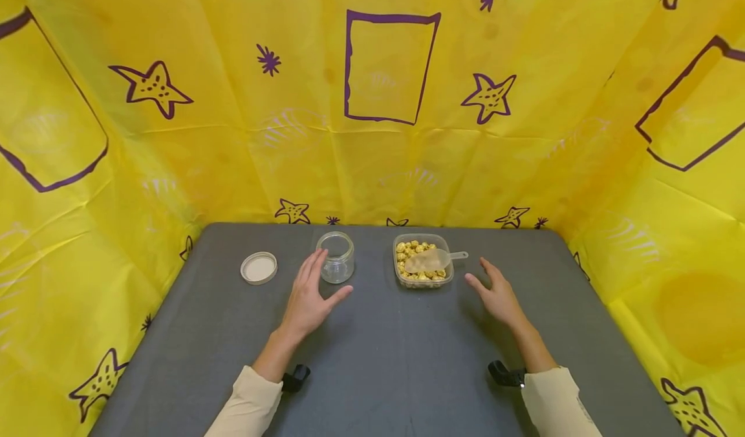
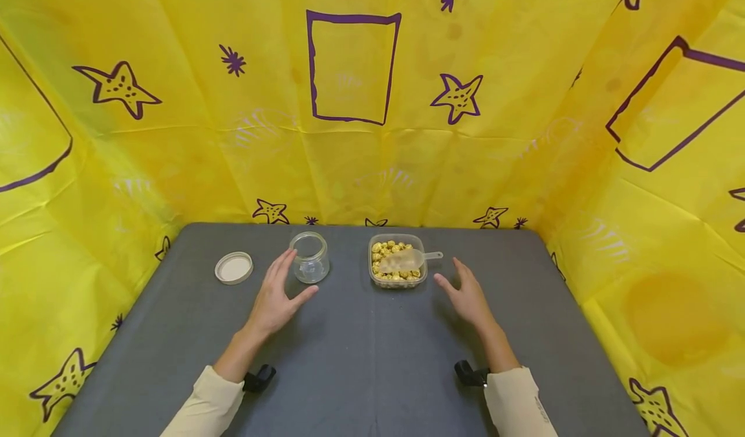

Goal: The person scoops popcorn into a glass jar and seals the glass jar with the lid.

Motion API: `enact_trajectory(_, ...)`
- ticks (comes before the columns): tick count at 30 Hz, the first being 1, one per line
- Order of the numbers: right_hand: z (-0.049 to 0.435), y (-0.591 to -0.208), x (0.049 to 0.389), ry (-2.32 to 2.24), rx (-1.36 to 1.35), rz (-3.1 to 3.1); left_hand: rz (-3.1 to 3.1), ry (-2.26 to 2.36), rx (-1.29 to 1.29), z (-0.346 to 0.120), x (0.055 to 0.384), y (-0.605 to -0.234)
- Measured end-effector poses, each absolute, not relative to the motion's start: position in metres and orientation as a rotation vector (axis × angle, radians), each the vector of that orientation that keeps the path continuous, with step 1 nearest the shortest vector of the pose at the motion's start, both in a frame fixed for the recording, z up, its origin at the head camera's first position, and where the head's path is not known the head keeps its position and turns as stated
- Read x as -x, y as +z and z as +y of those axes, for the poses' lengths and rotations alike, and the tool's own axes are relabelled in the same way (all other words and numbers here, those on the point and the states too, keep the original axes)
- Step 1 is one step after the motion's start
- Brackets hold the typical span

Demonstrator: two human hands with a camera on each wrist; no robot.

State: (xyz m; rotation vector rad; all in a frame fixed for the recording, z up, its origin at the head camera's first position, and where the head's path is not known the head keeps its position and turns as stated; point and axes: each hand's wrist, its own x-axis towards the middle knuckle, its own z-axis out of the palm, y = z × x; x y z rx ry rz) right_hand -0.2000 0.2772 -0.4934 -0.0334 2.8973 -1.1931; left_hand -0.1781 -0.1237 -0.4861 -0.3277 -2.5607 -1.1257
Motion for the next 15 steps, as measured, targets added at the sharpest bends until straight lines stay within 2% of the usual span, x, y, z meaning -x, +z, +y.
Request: enact_trajectory(15, 0.279, -0.493, 0.210, -1.400, -0.007, 2.810, -2.591, -1.280, 0.405, -0.090, 0.191, -0.480)
